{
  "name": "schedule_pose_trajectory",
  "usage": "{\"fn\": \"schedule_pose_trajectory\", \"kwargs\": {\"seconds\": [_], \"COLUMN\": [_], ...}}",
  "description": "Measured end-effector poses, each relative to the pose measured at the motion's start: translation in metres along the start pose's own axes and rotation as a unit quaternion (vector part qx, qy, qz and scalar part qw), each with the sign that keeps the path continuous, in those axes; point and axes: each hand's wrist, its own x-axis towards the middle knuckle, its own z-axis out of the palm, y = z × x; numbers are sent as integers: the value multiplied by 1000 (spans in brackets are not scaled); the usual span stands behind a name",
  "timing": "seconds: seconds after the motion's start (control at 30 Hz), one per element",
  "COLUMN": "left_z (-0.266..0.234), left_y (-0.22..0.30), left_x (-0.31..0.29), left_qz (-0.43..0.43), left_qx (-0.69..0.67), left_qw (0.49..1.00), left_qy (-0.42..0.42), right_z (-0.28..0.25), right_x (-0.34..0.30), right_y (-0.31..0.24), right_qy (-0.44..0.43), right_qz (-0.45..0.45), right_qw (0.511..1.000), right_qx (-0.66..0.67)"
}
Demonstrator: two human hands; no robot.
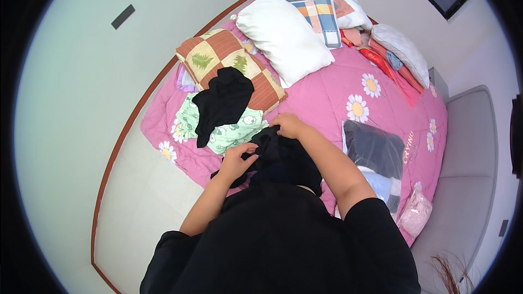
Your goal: The person folds several shirts by hand on a bed and places them into plastic zip-lock bags one at a time.
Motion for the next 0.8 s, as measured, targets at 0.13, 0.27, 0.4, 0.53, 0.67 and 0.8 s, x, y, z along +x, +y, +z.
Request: {"fn": "schedule_pose_trajectory", "kwargs": {"seconds": [0.13,0.27,0.4,0.53,0.67,0.8], "left_z": [-1,4,10,17,20,20], "left_y": [6,10,6,6,9,10], "left_x": [-11,-16,-22,-25,-27,-31], "left_qz": [-22,-29,-30,-31,-34,-42], "left_qx": [15,19,33,28,37,50], "left_qw": [999,998,993,990,991,991], "left_qy": [24,56,110,133,125,113], "right_z": [4,-2,-26,-22,-7,19], "right_x": [9,6,-9,-23,-35,-50], "right_y": [-5,10,11,4,-7,-10], "right_qy": [-9,23,86,136,165,140], "right_qz": [-46,-31,24,62,105,91], "right_qw": [999,983,991,982,974,974], "right_qx": [11,181,98,116,114,152]}}
